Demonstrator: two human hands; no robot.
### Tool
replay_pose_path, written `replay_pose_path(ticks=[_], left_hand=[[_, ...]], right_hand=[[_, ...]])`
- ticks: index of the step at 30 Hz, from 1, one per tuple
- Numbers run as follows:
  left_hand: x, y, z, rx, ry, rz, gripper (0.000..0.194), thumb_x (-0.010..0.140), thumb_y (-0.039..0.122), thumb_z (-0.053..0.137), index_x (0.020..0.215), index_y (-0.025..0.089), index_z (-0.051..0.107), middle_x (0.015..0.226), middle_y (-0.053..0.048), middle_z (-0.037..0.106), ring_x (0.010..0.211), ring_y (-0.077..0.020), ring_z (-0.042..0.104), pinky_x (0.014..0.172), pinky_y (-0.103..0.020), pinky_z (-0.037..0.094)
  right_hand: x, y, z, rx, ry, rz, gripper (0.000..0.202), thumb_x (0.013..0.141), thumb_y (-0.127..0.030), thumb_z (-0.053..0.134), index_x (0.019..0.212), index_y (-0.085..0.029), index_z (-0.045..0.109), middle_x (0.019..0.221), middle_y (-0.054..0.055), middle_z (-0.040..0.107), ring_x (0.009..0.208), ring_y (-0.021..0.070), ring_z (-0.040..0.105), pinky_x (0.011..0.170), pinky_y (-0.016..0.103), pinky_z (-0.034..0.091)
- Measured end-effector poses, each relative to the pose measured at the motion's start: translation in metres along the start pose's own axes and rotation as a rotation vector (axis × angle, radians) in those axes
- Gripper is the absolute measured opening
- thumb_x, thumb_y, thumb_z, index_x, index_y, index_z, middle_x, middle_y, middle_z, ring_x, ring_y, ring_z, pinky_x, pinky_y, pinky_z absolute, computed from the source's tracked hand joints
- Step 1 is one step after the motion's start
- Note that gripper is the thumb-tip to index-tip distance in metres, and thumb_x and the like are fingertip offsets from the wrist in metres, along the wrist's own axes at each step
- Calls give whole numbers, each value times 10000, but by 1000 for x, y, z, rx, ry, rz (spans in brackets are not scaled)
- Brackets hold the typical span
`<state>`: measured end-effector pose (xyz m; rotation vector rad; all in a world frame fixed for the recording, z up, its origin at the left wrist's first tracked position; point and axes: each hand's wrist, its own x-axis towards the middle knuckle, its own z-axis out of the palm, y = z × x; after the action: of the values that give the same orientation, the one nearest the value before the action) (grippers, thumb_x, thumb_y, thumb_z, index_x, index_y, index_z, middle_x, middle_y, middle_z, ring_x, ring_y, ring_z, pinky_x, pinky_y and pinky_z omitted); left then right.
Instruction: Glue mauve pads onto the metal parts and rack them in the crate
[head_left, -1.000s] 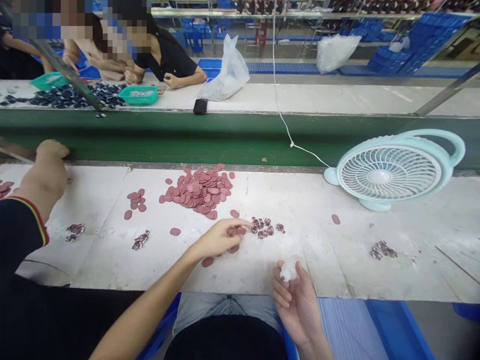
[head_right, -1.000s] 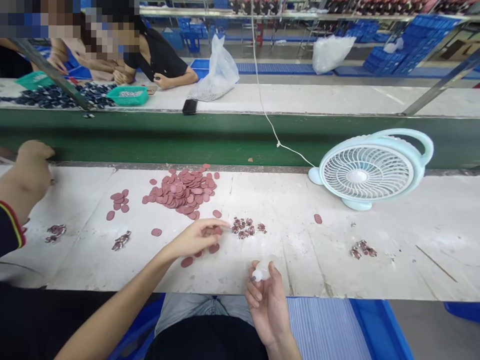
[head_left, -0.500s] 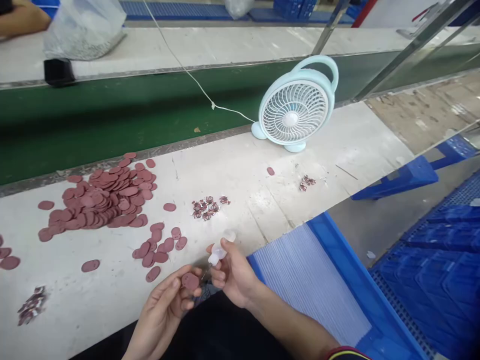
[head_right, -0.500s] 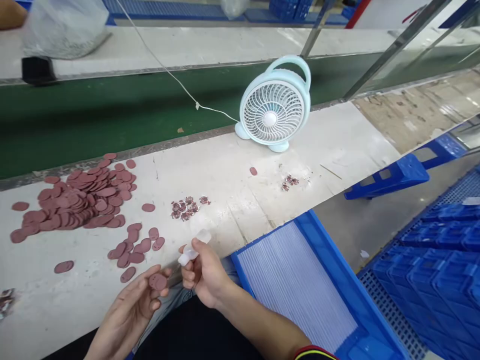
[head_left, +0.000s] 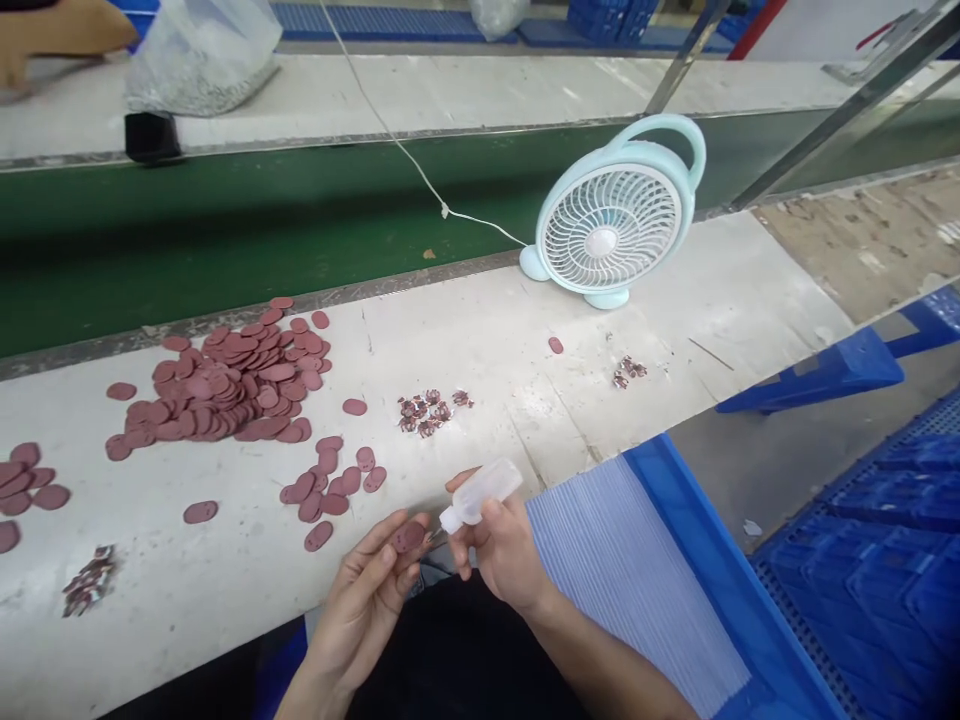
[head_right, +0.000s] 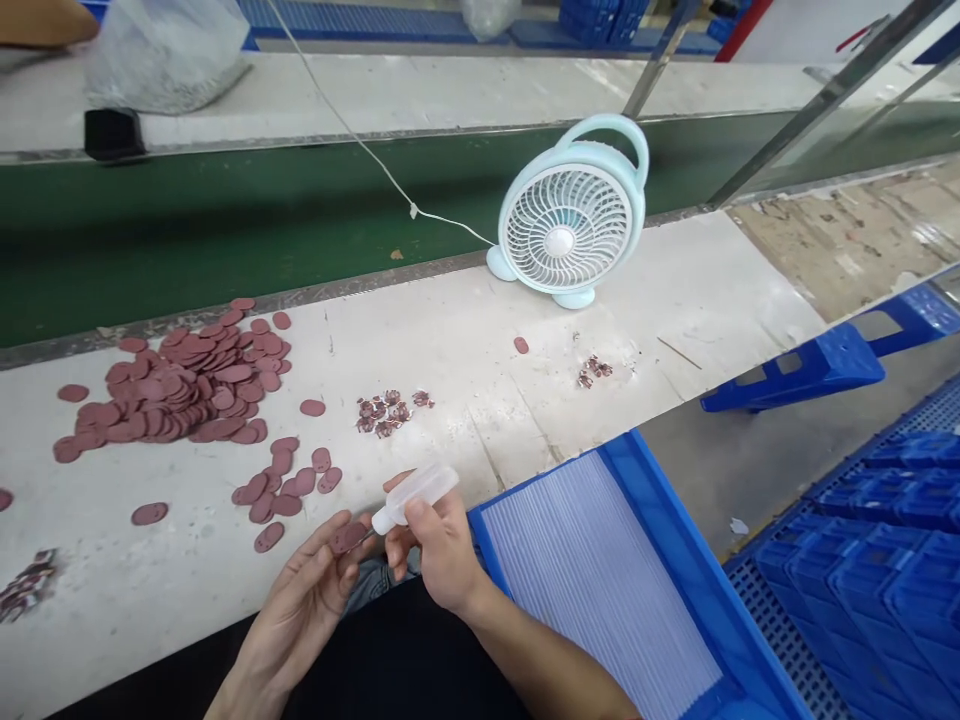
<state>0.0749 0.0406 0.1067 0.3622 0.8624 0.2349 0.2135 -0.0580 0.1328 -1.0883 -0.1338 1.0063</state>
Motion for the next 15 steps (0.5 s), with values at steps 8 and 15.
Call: replay_pose_path(ticks=[8, 15], left_hand=[[1, -5, 14, -126, -173, 21, 281, 829, 210, 737, 1107, 173, 738, 1207, -117, 727, 1027, -217, 715, 752, -206, 577], [-4, 0, 17, -241, -281, 0, 278, 848, 205, 718, 1119, 147, 739, 1211, -123, 723, 997, -178, 715, 816, -198, 552]], right_hand=[[-8, -10, 9, -273, 74, -265, 277, 891, -449, 600, 1067, -236, 616, 647, -32, 597, 481, 122, 560, 441, 250, 463], [-4, -10, 28, -505, 231, -464, 295, 801, -460, 684, 1011, -253, 672, 702, 17, 673, 496, 193, 620, 463, 360, 516]])
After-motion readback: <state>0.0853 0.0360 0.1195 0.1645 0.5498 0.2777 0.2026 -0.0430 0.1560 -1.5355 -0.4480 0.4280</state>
